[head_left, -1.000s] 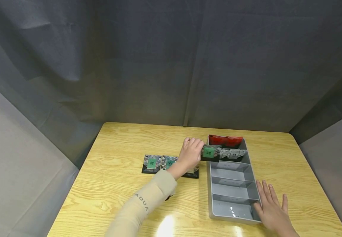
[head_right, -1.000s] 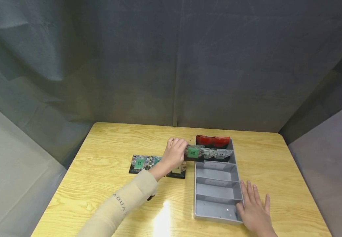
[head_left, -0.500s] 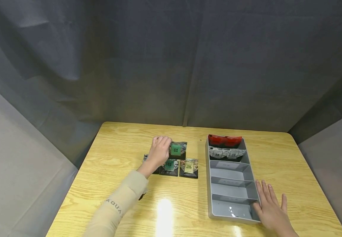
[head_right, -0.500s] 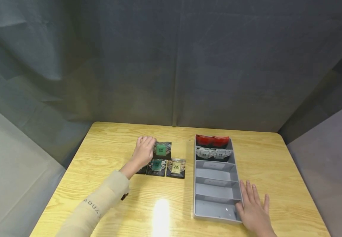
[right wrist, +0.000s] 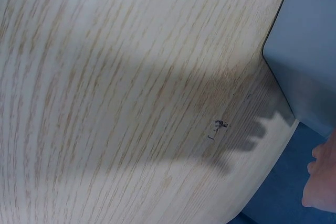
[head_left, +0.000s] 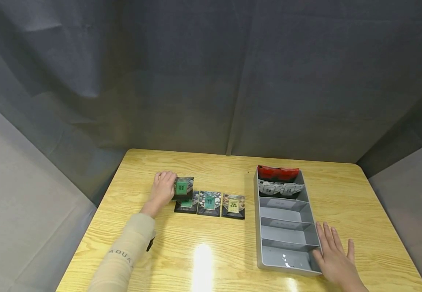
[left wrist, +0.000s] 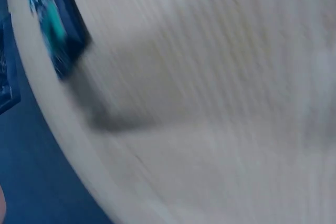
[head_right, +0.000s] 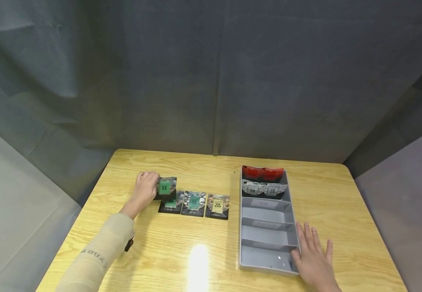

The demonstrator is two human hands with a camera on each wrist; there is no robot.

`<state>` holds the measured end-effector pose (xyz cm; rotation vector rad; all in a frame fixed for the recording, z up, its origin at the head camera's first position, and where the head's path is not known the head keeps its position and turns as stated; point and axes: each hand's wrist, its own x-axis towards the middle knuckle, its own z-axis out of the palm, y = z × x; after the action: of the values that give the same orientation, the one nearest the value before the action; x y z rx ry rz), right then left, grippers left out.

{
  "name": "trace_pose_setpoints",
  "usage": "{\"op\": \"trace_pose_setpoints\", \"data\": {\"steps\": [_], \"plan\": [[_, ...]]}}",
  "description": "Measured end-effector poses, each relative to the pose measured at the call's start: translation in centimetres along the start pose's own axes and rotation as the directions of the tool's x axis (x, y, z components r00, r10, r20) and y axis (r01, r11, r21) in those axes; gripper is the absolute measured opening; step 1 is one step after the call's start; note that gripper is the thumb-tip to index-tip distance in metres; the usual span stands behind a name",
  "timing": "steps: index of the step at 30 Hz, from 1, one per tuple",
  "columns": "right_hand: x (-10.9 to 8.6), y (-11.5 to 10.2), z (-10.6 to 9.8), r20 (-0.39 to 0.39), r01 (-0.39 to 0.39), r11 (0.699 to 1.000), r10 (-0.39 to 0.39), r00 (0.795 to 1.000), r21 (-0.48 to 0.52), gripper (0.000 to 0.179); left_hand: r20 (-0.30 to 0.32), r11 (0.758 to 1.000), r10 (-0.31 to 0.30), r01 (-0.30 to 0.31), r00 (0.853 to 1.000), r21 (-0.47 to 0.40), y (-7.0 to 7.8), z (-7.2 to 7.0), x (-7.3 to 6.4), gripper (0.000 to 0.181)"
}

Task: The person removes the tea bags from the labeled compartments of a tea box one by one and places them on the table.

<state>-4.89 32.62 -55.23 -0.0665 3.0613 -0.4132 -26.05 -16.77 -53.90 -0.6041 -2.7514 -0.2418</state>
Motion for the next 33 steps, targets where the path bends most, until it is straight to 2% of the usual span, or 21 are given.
{"op": "trace_pose_setpoints", "data": {"steps": [4, 7, 11, 16, 22, 26, 30, 33], "plan": [[0.0, 0.0, 0.0, -0.004, 0.0, 1.0, 0.0, 1.0, -0.003, 0.067, 0.038, 0.999, -0.044, 0.045, 0.998, -0.012, -2.1, 0.2, -1.0, 0.019], [0.0, 0.1, 0.1, -0.015, 0.002, 1.0, -0.002, 1.0, -0.009, 0.068, 0.092, 0.997, -0.074, 0.075, 0.993, -0.011, -3.4, 0.5, -1.7, 0.018], [0.0, 0.1, 0.1, -0.028, 0.008, 1.0, -0.008, 1.0, -0.014, 0.069, 0.154, 0.993, -0.109, 0.113, 0.982, -0.017, -4.7, 0.8, -2.5, 0.017], [0.0, 0.0, 0.1, -0.04, 0.017, 1.0, -0.017, 0.999, -0.014, 0.069, 0.188, 0.99, -0.141, 0.143, 0.972, 0.004, -5.9, 1.1, -3.1, 0.02], [0.0, 0.0, 0.1, -0.041, 0.013, 1.0, -0.014, 0.999, -0.016, 0.068, 0.235, 0.987, -0.161, 0.151, 0.958, 0.063, -6.3, 1.5, -3.2, 0.025], [0.1, -0.1, 0.0, -0.032, 0.011, 1.0, -0.012, 0.999, -0.01, 0.068, 0.254, 0.982, -0.175, 0.149, 0.951, 0.117, -6.3, 2.3, -3.1, 0.027], [0.0, -0.2, 0.0, -0.04, 0.013, 1.0, -0.013, 0.999, -0.005, 0.068, 0.251, 0.976, -0.204, 0.177, 0.946, 0.126, -6.0, 3.2, -3.1, 0.033], [0.0, -0.2, 0.0, -0.046, 0.016, 1.0, -0.016, 0.999, -0.004, 0.068, 0.254, 0.969, -0.239, 0.212, 0.937, 0.129, -5.5, 3.7, -3.2, 0.038]]}}
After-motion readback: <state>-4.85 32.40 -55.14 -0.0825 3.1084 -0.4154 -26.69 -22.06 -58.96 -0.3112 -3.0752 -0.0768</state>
